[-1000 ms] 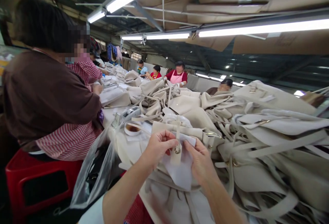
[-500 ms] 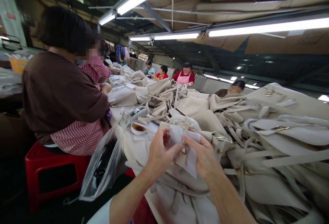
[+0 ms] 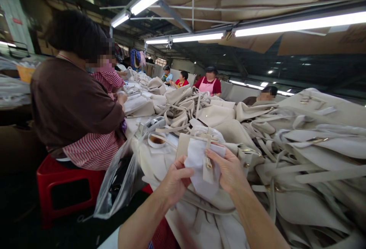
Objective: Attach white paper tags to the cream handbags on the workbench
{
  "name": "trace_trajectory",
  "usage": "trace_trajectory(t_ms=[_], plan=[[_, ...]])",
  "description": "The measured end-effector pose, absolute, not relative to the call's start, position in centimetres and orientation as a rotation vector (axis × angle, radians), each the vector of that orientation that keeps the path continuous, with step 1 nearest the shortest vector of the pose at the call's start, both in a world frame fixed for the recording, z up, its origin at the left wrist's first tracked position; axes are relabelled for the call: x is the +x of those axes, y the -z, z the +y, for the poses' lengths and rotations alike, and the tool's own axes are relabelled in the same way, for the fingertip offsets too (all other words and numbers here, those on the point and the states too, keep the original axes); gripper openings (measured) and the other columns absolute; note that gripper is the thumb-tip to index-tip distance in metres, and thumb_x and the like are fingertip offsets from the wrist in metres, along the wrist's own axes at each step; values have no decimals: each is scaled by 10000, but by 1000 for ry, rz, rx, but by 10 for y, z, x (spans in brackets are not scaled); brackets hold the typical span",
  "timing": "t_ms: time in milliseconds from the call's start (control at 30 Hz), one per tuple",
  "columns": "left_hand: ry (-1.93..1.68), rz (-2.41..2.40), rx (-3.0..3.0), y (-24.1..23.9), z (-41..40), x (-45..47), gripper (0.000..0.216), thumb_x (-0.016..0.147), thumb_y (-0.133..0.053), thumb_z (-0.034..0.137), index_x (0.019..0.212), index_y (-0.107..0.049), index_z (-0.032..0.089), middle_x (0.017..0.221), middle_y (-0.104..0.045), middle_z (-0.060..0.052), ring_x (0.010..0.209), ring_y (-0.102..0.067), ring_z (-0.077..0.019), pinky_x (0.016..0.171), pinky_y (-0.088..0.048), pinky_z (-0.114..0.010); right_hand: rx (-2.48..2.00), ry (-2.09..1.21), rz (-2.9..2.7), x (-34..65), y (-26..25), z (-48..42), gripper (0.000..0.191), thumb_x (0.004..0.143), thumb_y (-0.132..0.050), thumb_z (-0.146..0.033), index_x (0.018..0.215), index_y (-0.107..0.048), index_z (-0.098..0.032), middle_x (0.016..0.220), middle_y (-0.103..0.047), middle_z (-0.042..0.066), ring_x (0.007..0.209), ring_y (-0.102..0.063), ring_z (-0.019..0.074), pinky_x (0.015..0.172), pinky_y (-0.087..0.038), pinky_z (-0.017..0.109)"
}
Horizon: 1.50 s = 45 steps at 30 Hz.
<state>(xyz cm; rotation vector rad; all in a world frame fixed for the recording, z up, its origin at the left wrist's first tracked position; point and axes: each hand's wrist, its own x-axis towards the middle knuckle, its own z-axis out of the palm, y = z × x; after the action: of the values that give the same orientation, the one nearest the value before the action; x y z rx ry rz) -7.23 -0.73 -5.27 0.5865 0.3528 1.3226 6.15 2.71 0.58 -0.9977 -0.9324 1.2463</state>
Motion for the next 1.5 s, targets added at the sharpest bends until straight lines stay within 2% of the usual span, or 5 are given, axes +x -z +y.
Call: trace_trajectory(t_ms=[167,400,600,833,1500], plan=[[-1226,419,624,60,-3,-73,396,516,-869,247,792,-597,168,550,-457,88,412,-234,-10,411,-127,-159,-1000,-1189,-939,61,-4,28,504,419,-953,-291,848,-710,-186,688,-709,-5,559,-583,143,489,-483,251],[-1407,503,643,62,-1,-83,536,496,-899,315,572,-386,177,567,-501,50,517,-446,-63,492,-330,-176,-1035,-1157,-949,61,0,30,403,498,-910,-272,853,-724,-240,692,-704,-16,579,-583,172,505,-485,291],[-1143,535,700,61,14,-93,492,645,-772,614,673,-572,166,515,-517,33,408,-427,-84,370,-318,-192,-1072,-1118,-973,62,-1,30,316,536,-884,-274,807,-721,-269,704,-713,3,591,-595,213,521,-487,339],[-1048,477,691,49,28,-81,277,541,-818,233,775,-732,111,724,-728,-83,587,-641,-165,631,-517,-261,-1083,-1126,-1009,61,1,28,358,539,-881,-314,854,-715,-275,740,-731,-2,616,-626,228,542,-511,344],[-1115,579,978,5,53,-53,346,489,-898,358,667,-714,126,607,-663,-26,519,-554,-114,516,-429,-230,-1295,-680,-1329,85,-2,27,548,660,-808,-377,1165,-646,-240,930,-739,38,800,-659,244,696,-519,352]])
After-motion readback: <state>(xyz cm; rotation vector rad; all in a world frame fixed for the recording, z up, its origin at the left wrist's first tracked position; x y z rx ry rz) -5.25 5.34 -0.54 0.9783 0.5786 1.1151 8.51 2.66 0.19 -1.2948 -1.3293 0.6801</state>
